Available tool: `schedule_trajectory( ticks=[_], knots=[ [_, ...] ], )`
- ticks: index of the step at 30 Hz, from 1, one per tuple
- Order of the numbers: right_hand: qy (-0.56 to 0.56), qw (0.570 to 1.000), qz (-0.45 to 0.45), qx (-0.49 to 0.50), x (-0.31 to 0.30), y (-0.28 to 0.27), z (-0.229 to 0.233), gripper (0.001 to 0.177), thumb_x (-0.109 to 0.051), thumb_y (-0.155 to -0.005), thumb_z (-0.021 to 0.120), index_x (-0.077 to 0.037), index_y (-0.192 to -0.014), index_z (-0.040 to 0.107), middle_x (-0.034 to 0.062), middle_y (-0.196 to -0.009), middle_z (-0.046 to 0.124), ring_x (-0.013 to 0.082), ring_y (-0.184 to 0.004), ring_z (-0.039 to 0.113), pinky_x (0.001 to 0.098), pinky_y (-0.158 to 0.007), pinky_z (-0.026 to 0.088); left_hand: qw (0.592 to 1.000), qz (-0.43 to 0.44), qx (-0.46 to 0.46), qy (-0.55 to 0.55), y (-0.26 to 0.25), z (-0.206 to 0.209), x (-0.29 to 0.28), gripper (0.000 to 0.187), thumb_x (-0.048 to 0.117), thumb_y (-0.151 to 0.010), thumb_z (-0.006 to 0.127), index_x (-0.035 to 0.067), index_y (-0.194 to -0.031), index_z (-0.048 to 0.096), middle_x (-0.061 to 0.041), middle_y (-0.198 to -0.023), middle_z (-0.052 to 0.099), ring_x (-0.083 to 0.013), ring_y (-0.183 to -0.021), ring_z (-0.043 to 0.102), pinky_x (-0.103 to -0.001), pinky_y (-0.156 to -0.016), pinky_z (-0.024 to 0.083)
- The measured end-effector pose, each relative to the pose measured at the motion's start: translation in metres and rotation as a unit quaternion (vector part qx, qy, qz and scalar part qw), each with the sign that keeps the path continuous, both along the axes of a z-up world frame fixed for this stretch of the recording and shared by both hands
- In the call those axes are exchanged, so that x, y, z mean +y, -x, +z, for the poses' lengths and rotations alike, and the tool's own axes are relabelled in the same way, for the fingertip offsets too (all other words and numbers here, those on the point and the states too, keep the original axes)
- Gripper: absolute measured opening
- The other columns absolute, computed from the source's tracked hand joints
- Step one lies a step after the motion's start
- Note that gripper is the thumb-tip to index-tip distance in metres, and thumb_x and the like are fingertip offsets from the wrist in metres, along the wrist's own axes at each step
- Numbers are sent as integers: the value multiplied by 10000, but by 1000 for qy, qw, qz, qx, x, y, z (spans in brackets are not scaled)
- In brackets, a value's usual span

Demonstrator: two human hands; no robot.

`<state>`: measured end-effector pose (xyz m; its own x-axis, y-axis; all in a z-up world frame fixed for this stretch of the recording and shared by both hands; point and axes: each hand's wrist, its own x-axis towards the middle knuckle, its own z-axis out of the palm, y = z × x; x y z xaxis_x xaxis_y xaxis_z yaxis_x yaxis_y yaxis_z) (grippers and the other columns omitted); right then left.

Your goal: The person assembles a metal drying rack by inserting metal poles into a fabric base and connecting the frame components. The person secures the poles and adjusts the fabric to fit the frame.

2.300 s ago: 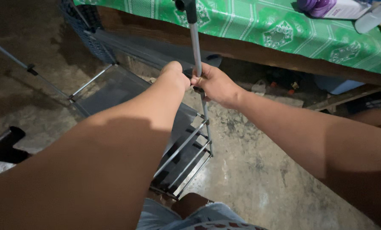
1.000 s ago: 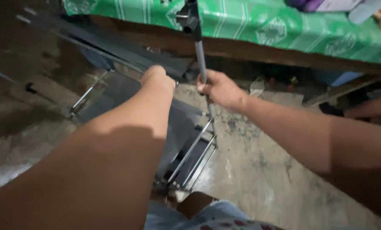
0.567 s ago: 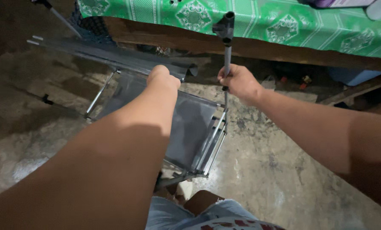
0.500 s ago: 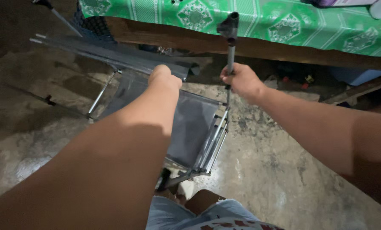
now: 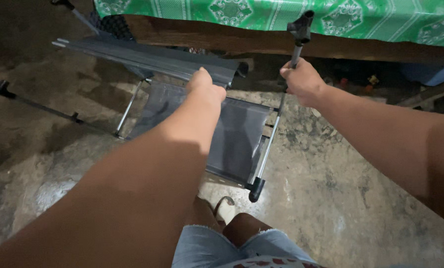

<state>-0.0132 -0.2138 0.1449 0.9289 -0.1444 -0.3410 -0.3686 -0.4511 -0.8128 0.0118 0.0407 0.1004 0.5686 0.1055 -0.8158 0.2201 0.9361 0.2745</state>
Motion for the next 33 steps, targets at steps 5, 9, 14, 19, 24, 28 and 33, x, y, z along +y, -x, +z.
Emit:
schedule_trajectory(
  ticks=[5,9,14,19,24,28,33],
  knots=[
    [-32,999,-27,-15,-12,-3,-12,410,-68,-948,661,-132,-1285,437,94,-1033,544,196,-826,506,391,-675,472,1000,-5,-5,10,6,-20,-9,406,264,-986,634,64,-1338,609,-80,-1411,610,-245,-1224,610,-467,-1023,504],
    [-56,997,-34,-40,-21,-5,-17,584,13,-905,680,-140,-1368,360,122,-1068,500,196,-854,499,392,-650,442,999,9,-36,13,6,-35,-19,394,274,-995,632,50,-1319,620,-92,-1374,643,-242,-1199,627,-452,-1019,511],
    [-69,995,-68,0,-31,-3,-16,686,26,-885,656,-209,-1434,318,155,-1104,495,212,-841,484,382,-643,415,997,28,-48,51,6,-44,-32,344,230,-983,629,64,-1284,618,-97,-1316,669,-253,-1107,669,-448,-971,549],
    [-114,988,-98,-33,-39,-1,-24,817,75,-855,654,-213,-1485,220,169,-1391,390,247,-1095,502,446,-815,478,995,35,-76,48,7,-42,-41,350,204,-987,630,23,-1286,614,-122,-1287,678,-262,-1046,680,-460,-932,578],
    [-150,978,-147,4,-56,-6,-37,853,70,-871,620,-216,-1554,197,259,-1554,300,365,-1295,409,539,-998,381,996,36,-54,63,10,-38,-44,351,185,-998,615,48,-1320,590,-118,-1287,664,-272,-1078,683,-469,-958,581],
    [-197,966,-166,-7,-67,-9,-48,951,123,-916,590,-259,-1581,28,261,-1633,60,476,-1474,153,632,-1201,185,996,17,-57,69,9,-43,-47,359,192,-1009,590,52,-1339,566,-126,-1288,651,-290,-1106,669,-514,-958,560],
    [-239,946,-216,-23,-77,-12,-63,939,148,-876,553,-281,-1548,58,175,-1638,100,396,-1497,251,646,-1216,245,995,25,-61,75,3,-56,-51,362,188,-1004,602,75,-1347,577,-105,-1291,651,-271,-1109,659,-498,-973,557]
  ],
)
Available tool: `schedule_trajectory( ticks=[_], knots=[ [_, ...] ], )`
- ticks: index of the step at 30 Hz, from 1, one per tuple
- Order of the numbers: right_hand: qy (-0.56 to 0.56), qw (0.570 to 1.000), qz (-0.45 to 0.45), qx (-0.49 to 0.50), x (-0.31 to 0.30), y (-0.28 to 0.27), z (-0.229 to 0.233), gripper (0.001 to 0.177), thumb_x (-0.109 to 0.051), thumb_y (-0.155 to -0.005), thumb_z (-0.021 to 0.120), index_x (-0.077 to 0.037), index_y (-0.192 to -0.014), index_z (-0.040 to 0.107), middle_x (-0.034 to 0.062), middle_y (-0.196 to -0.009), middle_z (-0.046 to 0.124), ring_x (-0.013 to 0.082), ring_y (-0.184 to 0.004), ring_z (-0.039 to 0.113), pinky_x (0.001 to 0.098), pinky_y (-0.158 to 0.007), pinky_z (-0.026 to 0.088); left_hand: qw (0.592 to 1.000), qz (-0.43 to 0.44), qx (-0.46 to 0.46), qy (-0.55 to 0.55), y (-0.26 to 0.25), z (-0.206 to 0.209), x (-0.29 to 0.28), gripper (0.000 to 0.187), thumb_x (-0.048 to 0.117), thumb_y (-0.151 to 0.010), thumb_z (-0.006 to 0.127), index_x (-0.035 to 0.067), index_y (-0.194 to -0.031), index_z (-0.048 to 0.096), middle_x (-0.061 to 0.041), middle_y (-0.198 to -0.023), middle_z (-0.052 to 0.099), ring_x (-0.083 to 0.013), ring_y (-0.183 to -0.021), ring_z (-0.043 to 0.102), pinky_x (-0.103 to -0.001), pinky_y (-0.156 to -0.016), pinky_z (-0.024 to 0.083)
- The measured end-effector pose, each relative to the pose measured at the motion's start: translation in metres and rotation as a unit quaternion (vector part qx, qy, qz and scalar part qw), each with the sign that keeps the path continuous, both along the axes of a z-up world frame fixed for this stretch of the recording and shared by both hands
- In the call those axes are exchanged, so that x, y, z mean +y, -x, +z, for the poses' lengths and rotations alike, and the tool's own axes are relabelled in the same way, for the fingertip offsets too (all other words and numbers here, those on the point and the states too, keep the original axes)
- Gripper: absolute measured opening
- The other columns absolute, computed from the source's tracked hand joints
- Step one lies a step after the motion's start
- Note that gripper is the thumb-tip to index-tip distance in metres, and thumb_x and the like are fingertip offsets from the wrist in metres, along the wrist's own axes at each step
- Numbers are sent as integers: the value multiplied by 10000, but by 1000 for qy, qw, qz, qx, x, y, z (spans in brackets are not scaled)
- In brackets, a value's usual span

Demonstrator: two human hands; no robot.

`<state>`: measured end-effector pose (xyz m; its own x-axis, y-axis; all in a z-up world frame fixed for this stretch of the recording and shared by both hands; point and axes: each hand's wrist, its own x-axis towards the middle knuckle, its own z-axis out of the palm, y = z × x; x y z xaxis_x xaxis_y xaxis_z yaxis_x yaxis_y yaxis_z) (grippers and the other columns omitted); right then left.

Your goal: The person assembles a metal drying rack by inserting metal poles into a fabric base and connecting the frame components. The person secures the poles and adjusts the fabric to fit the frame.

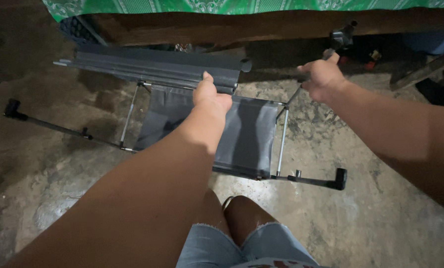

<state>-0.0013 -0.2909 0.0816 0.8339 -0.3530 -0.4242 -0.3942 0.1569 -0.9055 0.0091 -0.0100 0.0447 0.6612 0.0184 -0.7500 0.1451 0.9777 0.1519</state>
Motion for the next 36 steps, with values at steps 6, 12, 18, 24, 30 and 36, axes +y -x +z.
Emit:
schedule_trajectory(
  ticks=[6,12,18,24,30,36],
  knots=[
    [-37,998,-36,34,-15,8,-7,957,103,-931,535,-281,-1573,-63,261,-1614,282,403,-1496,338,640,-1229,209,1000,-12,10,-21,4,-8,-2,358,176,-1003,609,69,-1344,584,-103,-1282,665,-263,-1090,673,-479,-967,563],
    [-68,996,-34,37,-15,12,-1,1004,124,-927,525,-325,-1583,-89,237,-1629,250,404,-1529,265,654,-1233,200,999,-16,33,-29,15,6,-1,345,144,-996,616,80,-1333,581,-93,-1303,661,-248,-1114,668,-458,-971,569],
    [-81,993,-70,46,-9,22,11,967,92,-931,540,-329,-1587,-31,195,-1566,342,418,-1516,266,690,-1206,230,999,-19,29,-22,20,15,0,344,152,-998,606,77,-1333,582,-103,-1316,653,-256,-1133,663,-452,-961,567],
    [-68,992,-82,74,-12,31,22,841,54,-902,538,-301,-1554,142,134,-1486,469,400,-1473,381,731,-1139,329,998,-31,24,-43,22,6,0,305,136,-994,608,66,-1291,607,-91,-1294,667,-245,-1099,668,-451,-946,576],
    [-49,996,0,71,-12,32,17,462,-47,-949,557,-96,-1395,443,169,-1432,476,413,-1449,421,710,-1117,385,998,-5,19,-53,33,9,-5,300,117,-991,627,13,-1273,628,-142,-1284,684,-266,-1074,689,-446,-934,597],
    [-34,994,76,68,4,18,23,305,-67,-948,565,-115,-1249,566,95,-1313,554,358,-1412,401,671,-1157,323,996,-24,62,-60,44,32,-2,351,149,-979,657,68,-1317,603,-96,-1336,631,-223,-1131,630,-428,-972,560]
  ],
)
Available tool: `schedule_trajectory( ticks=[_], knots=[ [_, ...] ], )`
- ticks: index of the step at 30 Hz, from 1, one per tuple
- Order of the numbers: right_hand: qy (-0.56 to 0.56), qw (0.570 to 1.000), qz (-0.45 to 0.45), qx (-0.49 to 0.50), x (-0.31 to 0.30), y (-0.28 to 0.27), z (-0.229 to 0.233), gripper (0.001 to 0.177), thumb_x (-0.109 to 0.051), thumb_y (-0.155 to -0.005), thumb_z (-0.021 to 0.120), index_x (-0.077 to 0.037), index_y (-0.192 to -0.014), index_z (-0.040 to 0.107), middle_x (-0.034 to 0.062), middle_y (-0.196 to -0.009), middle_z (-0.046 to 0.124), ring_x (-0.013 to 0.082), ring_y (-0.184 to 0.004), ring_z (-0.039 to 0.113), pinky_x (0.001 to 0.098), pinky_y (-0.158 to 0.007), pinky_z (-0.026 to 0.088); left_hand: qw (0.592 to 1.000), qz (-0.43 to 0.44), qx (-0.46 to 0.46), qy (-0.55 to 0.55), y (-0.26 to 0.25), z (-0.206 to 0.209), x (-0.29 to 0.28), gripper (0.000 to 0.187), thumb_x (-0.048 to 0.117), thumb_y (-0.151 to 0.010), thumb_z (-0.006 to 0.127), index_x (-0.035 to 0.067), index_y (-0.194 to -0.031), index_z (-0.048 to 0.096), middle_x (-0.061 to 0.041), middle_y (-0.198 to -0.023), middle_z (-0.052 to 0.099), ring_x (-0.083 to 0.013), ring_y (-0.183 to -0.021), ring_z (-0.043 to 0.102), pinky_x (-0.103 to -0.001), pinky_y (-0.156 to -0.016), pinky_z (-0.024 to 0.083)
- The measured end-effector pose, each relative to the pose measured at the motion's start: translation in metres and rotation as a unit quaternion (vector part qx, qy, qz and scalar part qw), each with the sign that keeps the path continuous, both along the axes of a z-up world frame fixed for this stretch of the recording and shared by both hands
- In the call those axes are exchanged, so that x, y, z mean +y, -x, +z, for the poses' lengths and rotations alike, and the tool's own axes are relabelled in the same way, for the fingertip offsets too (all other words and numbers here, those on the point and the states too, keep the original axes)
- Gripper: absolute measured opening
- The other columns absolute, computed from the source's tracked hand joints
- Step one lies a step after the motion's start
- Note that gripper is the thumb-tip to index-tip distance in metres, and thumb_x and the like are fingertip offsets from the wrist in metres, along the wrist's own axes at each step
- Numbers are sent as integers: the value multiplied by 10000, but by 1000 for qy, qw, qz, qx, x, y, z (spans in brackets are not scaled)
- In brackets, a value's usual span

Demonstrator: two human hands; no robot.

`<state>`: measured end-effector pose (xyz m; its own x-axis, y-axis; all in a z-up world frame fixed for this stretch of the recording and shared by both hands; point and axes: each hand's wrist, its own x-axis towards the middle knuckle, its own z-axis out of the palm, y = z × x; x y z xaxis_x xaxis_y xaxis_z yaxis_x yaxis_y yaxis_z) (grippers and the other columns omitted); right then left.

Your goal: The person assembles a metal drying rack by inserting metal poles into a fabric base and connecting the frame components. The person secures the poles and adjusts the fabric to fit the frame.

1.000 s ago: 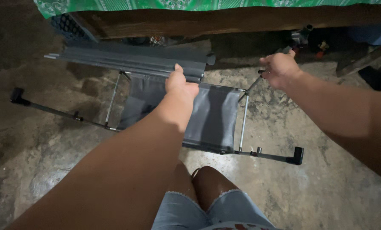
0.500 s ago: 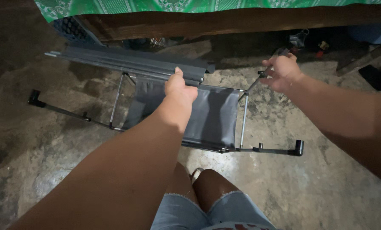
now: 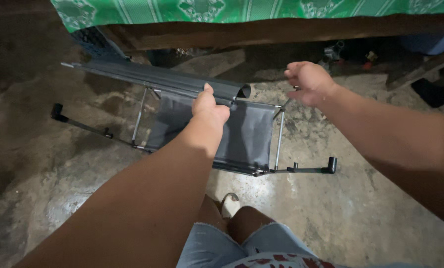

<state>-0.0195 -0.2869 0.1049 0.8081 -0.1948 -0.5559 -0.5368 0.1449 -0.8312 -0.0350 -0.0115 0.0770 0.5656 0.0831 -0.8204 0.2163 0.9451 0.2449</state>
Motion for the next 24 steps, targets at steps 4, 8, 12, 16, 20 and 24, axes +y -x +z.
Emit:
schedule_trajectory(
  ticks=[4,8,12,16,20,24],
  knots=[
    [-38,997,57,-43,12,0,19,365,0,-933,561,-100,-1283,540,84,-1175,543,379,-1427,471,697,-1167,289,999,22,-35,3,2,11,0,379,132,-950,659,57,-1317,599,-121,-1352,656,-241,-1140,657,-418,-964,579],
    [0,997,74,-33,31,-1,47,388,-46,-923,552,-130,-1301,569,60,-1259,644,260,-1251,526,701,-1149,292,999,2,-27,-36,4,21,2,390,145,-972,657,73,-1340,550,-115,-1375,614,-245,-1161,634,-448,-988,560],
    [24,991,123,-53,59,3,80,389,-87,-934,589,-173,-1314,581,1,-1216,626,199,-1200,530,649,-1132,325,998,-3,-47,-49,7,31,6,378,133,-978,651,67,-1337,549,-112,-1354,612,-242,-1143,625,-490,-986,549],
    [81,972,196,-104,100,3,105,341,-123,-938,617,-179,-1273,646,-10,-1223,635,162,-1209,548,547,-1075,390,996,20,-74,-34,8,40,9,378,105,-968,620,75,-1338,547,-140,-1327,627,-267,-1104,645,-501,-977,558],
    [117,949,255,-146,133,1,122,325,-140,-915,659,-147,-1238,679,-24,-1176,651,133,-1068,547,408,-907,419,994,29,-88,-57,7,49,12,506,78,-958,623,94,-1439,463,-148,-1366,609,-274,-1132,648,-491,-975,560],
    [138,921,301,-204,166,0,131,322,-146,-894,703,-96,-1213,707,12,-1101,703,136,-991,591,298,-815,461,995,22,-62,-79,11,65,17,645,104,-959,668,100,-1526,362,-140,-1450,554,-253,-1183,624,-454,-995,543]
  ],
)
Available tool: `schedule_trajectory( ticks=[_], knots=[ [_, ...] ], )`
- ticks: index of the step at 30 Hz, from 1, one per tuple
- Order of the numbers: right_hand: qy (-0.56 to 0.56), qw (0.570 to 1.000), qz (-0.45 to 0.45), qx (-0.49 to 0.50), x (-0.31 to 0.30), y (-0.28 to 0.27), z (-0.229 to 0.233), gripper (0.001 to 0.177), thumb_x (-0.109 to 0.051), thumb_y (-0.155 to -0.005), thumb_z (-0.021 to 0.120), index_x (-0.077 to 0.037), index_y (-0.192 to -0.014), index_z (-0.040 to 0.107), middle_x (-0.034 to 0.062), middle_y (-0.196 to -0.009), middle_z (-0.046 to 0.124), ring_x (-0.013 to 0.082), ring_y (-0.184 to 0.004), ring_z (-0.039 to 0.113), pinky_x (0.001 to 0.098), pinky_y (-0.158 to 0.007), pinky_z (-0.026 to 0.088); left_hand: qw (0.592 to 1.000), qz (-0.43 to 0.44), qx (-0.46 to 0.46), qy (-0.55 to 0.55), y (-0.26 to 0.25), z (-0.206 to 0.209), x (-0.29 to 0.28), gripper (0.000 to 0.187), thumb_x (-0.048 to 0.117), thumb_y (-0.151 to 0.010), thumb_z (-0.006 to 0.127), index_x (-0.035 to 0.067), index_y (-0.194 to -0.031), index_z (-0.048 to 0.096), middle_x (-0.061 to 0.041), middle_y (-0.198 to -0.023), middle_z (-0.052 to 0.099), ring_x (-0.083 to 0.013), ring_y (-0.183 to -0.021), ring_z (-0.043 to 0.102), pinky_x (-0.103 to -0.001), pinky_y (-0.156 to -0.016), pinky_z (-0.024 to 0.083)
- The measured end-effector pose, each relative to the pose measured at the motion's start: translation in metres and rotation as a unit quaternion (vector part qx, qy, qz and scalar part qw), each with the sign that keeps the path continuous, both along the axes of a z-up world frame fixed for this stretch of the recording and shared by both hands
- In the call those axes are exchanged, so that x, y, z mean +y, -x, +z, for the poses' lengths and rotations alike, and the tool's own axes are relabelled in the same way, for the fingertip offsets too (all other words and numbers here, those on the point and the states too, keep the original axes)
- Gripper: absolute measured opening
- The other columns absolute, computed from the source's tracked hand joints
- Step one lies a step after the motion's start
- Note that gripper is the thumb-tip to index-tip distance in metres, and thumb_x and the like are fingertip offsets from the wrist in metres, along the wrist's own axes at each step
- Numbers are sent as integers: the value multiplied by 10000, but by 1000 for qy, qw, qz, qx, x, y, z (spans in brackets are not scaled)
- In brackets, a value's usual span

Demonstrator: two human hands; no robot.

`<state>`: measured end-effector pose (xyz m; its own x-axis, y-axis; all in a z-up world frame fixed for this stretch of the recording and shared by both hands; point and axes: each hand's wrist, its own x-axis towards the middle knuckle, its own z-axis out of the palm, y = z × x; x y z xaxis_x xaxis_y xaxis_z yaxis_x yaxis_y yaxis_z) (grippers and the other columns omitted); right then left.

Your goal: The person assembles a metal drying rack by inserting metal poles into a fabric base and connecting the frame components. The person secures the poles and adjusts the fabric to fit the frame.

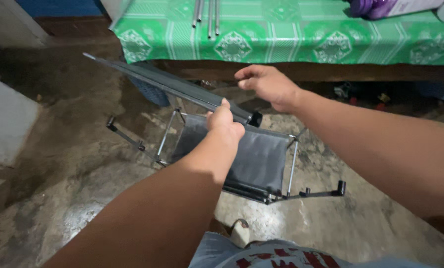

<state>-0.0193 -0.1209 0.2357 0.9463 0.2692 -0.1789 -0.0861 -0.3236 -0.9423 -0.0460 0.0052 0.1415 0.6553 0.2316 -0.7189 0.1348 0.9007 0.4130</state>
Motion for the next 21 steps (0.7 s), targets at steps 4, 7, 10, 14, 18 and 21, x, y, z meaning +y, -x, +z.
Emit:
schedule_trajectory(
  ticks=[4,7,10,14,18,21],
  knots=[
    [34,997,59,-45,26,3,4,312,-149,-882,713,-65,-1182,723,23,-1075,734,123,-984,629,270,-820,507,1000,10,3,-8,7,20,-1,695,108,-949,676,100,-1546,321,-148,-1486,506,-247,-1193,620,-449,-991,563],
    [32,995,90,-22,37,10,8,305,-163,-893,706,-18,-1161,721,53,-997,731,128,-896,654,277,-795,540,999,-17,-15,-33,12,33,-2,605,153,-979,645,39,-1510,379,-194,-1439,549,-283,-1182,643,-442,-957,569],
    [83,990,106,-36,46,13,14,303,-185,-901,693,-16,-1149,732,64,-927,736,140,-831,649,293,-765,535,999,-1,-23,-28,16,41,-3,512,98,-970,592,37,-1464,471,-162,-1397,594,-264,-1181,649,-415,-931,567],
    [87,989,112,-28,53,20,20,298,-197,-895,700,-13,-1123,751,71,-918,733,146,-822,647,296,-758,536,998,18,-59,-9,23,44,-4,512,28,-947,542,57,-1454,476,-161,-1368,609,-264,-1180,653,-402,-926,564],
    [124,985,115,-34,57,27,28,326,-230,-869,736,-24,-1122,756,84,-970,757,148,-872,670,301,-802,545,999,26,-33,-8,31,52,-5,551,-2,-952,539,86,-1485,424,-152,-1391,578,-273,-1203,644,-410,-951,564],
    [137,983,115,-30,59,33,33,352,-241,-841,757,-32,-1123,760,83,-1012,772,149,-909,682,308,-835,549,1000,16,-13,-5,38,60,-7,550,16,-982,549,103,-1499,383,-146,-1404,550,-272,-1216,631,-414,-966,566]
  ],
)
